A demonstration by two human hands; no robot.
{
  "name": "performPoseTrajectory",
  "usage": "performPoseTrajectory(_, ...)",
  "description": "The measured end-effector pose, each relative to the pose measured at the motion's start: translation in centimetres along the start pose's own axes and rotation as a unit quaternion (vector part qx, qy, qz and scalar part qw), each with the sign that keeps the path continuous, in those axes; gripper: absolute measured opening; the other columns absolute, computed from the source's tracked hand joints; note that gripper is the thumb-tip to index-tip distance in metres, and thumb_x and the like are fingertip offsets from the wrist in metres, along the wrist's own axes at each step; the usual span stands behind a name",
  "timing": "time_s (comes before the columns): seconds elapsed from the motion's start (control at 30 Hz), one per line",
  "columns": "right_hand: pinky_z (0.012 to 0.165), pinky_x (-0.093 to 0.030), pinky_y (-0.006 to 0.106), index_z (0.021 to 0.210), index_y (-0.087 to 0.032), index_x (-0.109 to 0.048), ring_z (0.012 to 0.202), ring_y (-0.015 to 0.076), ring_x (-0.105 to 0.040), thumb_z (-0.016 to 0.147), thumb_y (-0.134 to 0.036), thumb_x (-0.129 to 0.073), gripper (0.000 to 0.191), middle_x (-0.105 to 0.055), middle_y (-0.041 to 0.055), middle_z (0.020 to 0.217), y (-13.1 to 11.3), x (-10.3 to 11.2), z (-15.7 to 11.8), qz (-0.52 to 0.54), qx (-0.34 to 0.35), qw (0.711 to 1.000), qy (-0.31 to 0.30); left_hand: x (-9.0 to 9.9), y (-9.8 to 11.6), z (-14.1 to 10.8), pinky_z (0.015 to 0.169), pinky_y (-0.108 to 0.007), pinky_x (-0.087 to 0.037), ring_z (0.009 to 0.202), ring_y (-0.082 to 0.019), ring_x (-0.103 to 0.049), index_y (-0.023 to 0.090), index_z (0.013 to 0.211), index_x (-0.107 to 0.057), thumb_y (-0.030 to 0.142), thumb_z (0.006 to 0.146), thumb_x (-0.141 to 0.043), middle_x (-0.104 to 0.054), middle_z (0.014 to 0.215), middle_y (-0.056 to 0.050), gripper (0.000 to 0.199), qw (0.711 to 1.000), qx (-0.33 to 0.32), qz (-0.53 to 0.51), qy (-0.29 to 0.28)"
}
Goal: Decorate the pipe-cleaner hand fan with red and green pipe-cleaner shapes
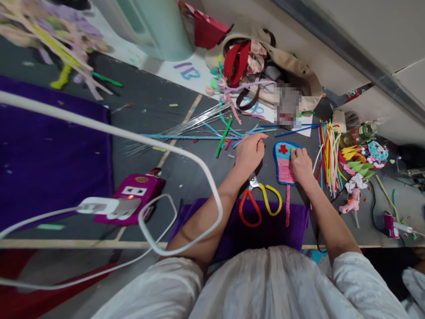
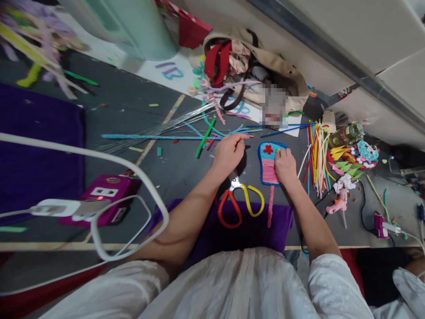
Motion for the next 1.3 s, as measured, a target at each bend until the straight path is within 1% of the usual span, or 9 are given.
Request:
performPoseTrajectory(0.2,0.077,-0.041,0.036,0.115,-0.006,-0.060,0.098,0.0283,-0.045,0.096,-0.009,-0.035,0.032,-0.058,0.0189,0.102,-0.1,-0.1,0.0,-0.012,0.006,1.000,0.002,-0.1,0.0,0.0,0.098,-0.039,-0.048,0.108,-0.025,-0.065,0.019,0.105,-0.070,0.016,0.088,-0.042,-0.074,0.110,-0.007,0.032,1.000,0.000,-0.002,-0.008)
performPoseTrajectory(0.4,0.077,-0.041,0.035,0.118,-0.006,-0.060,0.099,0.0279,-0.045,0.096,-0.010,-0.037,0.032,-0.058,0.0185,0.103,0.0,0.0,-0.1,-0.008,0.000,1.000,0.010,-0.1,0.2,-0.1,0.097,-0.038,-0.048,0.107,-0.024,-0.065,0.020,0.104,-0.069,0.015,0.088,-0.042,-0.074,0.110,-0.006,0.032,1.000,0.005,0.002,-0.011)
performPoseTrajectory(0.53,0.076,-0.041,0.036,0.118,-0.006,-0.059,0.099,0.0281,-0.044,0.096,-0.010,-0.035,0.032,-0.058,0.0192,0.102,0.0,-0.1,-0.1,0.000,0.000,1.000,0.012,-0.6,0.6,-0.4,0.096,-0.038,-0.048,0.106,-0.023,-0.064,0.020,0.106,-0.069,0.015,0.089,-0.043,-0.074,0.109,-0.006,0.031,1.000,-0.006,0.000,-0.025)
performPoseTrajectory(0.67,0.077,-0.042,0.037,0.120,-0.005,-0.059,0.099,0.0285,-0.044,0.097,-0.010,-0.034,0.034,-0.058,0.0196,0.102,-0.1,-0.1,-0.1,0.005,0.001,1.000,0.014,-1.3,1.4,-0.7,0.095,-0.039,-0.047,0.105,-0.024,-0.062,0.021,0.105,-0.068,0.018,0.089,-0.047,-0.073,0.109,-0.006,0.026,0.998,-0.035,0.000,-0.045)
performPoseTrajectory(0.8,0.078,-0.043,0.037,0.123,-0.006,-0.057,0.099,0.0281,-0.044,0.097,-0.011,-0.033,0.036,-0.058,0.0191,0.103,0.0,0.0,-0.3,0.011,0.001,1.000,0.021,-1.6,1.8,-0.9,0.094,-0.039,-0.047,0.101,-0.024,-0.062,0.021,0.102,-0.067,0.019,0.089,-0.049,-0.073,0.104,-0.006,0.023,0.997,-0.053,0.001,-0.061)
performPoseTrajectory(0.93,0.079,-0.042,0.036,0.125,-0.007,-0.055,0.100,0.0276,-0.044,0.098,-0.012,-0.032,0.036,-0.057,0.0183,0.105,0.0,0.0,-0.4,0.021,-0.001,1.000,0.016,-1.5,2.0,-0.9,0.094,-0.039,-0.047,0.102,-0.024,-0.061,0.022,0.099,-0.067,0.018,0.088,-0.049,-0.072,0.103,-0.005,0.021,0.996,-0.057,-0.002,-0.061)
performPoseTrajectory(1.07,0.077,-0.040,0.035,0.127,-0.007,-0.056,0.099,0.0276,-0.044,0.099,-0.013,-0.031,0.038,-0.057,0.0177,0.105,0.0,0.1,-0.4,0.027,-0.007,1.000,0.009,-1.6,1.9,-0.9,0.093,-0.039,-0.046,0.101,-0.024,-0.061,0.023,0.098,-0.066,0.018,0.089,-0.050,-0.072,0.103,-0.005,0.020,0.996,-0.053,0.003,-0.069)
performPoseTrajectory(1.17,0.078,-0.042,0.035,0.127,-0.009,-0.058,0.098,0.0277,-0.044,0.098,-0.013,-0.033,0.039,-0.058,0.0170,0.105,0.4,0.3,-0.6,0.058,-0.015,0.998,0.019,-1.7,1.8,-0.9,0.091,-0.038,-0.046,0.100,-0.024,-0.060,0.022,0.098,-0.066,0.018,0.088,-0.050,-0.072,0.102,-0.005,0.019,0.996,-0.058,0.004,-0.071)
performPoseTrajectory(1.3,0.083,-0.044,0.037,0.128,-0.013,-0.061,0.101,0.0275,-0.044,0.094,-0.012,-0.039,0.041,-0.059,0.0159,0.109,1.5,0.2,-0.7,0.164,-0.031,0.985,0.045,-1.5,1.4,-0.9,0.092,-0.038,-0.046,0.101,-0.024,-0.060,0.021,0.099,-0.066,0.017,0.089,-0.049,-0.072,0.104,-0.005,0.021,0.996,-0.053,0.004,-0.066)
Point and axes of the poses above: each hand's wrist, its own z-axis towards the middle knuckle, its own x-axis out of the back of the hand, y = z × x, the point moved 8 cm from there along z, towards the middle knuckle
